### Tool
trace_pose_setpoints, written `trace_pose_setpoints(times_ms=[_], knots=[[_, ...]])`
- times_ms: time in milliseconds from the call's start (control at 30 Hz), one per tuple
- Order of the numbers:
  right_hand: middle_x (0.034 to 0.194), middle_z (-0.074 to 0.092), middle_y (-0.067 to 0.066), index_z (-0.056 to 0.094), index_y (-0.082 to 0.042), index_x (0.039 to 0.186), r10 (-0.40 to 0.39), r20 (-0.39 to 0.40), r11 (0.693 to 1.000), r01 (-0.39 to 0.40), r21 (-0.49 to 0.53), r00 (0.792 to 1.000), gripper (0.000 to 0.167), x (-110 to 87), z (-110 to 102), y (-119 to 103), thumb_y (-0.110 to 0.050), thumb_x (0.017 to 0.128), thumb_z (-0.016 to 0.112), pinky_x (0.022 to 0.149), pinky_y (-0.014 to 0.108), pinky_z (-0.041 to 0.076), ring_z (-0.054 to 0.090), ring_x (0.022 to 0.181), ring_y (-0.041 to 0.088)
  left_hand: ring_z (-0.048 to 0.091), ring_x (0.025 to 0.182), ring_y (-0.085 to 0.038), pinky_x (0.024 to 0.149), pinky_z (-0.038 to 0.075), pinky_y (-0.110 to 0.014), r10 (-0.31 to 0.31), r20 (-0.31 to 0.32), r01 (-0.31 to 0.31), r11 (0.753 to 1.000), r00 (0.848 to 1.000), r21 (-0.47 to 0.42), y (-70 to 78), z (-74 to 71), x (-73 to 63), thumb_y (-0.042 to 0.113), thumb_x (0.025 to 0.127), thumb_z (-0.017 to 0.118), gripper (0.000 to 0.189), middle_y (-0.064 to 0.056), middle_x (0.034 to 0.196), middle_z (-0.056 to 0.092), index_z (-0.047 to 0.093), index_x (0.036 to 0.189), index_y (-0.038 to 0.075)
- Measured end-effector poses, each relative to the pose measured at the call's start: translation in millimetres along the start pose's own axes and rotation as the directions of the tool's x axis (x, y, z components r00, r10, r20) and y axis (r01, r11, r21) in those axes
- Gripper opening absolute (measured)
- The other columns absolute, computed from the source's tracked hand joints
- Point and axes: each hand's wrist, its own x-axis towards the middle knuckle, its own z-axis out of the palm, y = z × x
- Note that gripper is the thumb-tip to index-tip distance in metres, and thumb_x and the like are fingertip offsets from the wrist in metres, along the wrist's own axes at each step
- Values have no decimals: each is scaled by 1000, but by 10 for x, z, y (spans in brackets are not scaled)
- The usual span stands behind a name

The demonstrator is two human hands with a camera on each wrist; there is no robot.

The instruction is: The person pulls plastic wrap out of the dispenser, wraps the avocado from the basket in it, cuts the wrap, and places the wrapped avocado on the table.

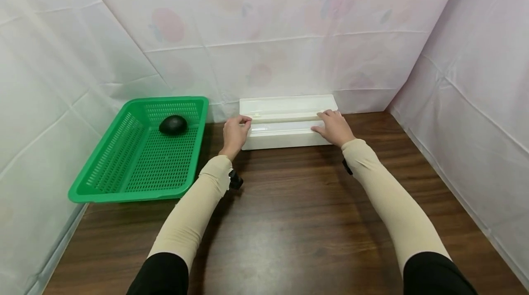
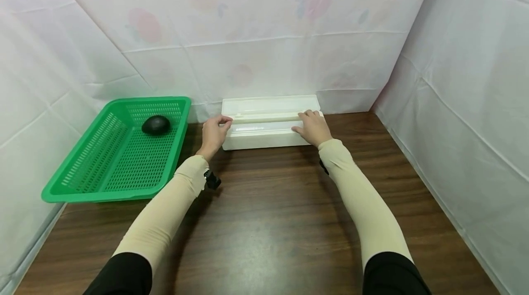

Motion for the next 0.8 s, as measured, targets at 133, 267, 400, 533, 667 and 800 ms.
trace_pose_setpoints(times_ms=[133, 267, 400, 533, 667, 800], knots=[[131, 58, 24, 58, 3, 131, -66, 2, 998, 66, 4, 998, 50, 89, 7, -59, -31, 94, 65, 102, 54, 41, 50, 121, 43, 66, 103, -31, 89, 51, -45, -38, -5, 38, 999, 999, -19, 7, 4, 4, 20, 95, 63, 18, -11, 104, 74, 76, 100, 8], [125, 63, 23, 63, 2, 126, -101, 16, 995, 101, 20, 995, 41, 165, -15, -85, -21, 92, 67, 99, 50, 44, 54, 115, 41, 66, 96, -31, 82, 51, -44, -64, -10, 63, 997, 998, -38, 13, 6, 6, 21, 95, 63, 19, -11, 105, 74, 76, 100, 9], [119, 67, 22, 67, 1, 120, -103, 36, 995, 102, 5, 994, 32, 218, -46, -75, -13, 92, 65, 93, 48, 48, 57, 106, 38, 66, 95, -31, 81, 50, -43, -69, -25, 67, 996, 997, -58, 13, -1, 11, 21, 94, 63, 18, -11, 103, 74, 76, 100, 9], [112, 70, 22, 70, 2, 115, -80, 43, 997, 80, 0, 996, 27, 223, -42, 0, -6, 91, 61, 86, 48, 49, 58, 97, 37, 66, 90, -30, 77, 50, -41, -73, -28, 70, 994, 997, -83, 5, -8, 9, 20, 94, 64, 18, -12, 98, 74, 76, 99, 7], [104, 72, 22, 73, 3, 107, -68, 20, 998, 68, -4, 997, 26, 193, -42, 112, 0, 89, 55, 83, 47, 48, 58, 91, 36, 65, 82, -28, 71, 48, -35, -72, -18, 70, 993, 997, -91, -3, 1, 10, 20, 94, 64, 18, -12, 94, 74, 76, 99, 7], [81, 69, 18, 74, 0, 83, -97, -10, 995, 97, -19, 995, 26, 173, -72, 202, 4, 88, 49, 72, 40, 44, 53, 76, 30, 64, 83, -27, 72, 47, -33, -69, -26, 66, 993, 997, -100, -8, 9, 18, 19, 93, 65, 17, -13, 93, 73, 76, 98, 8]])
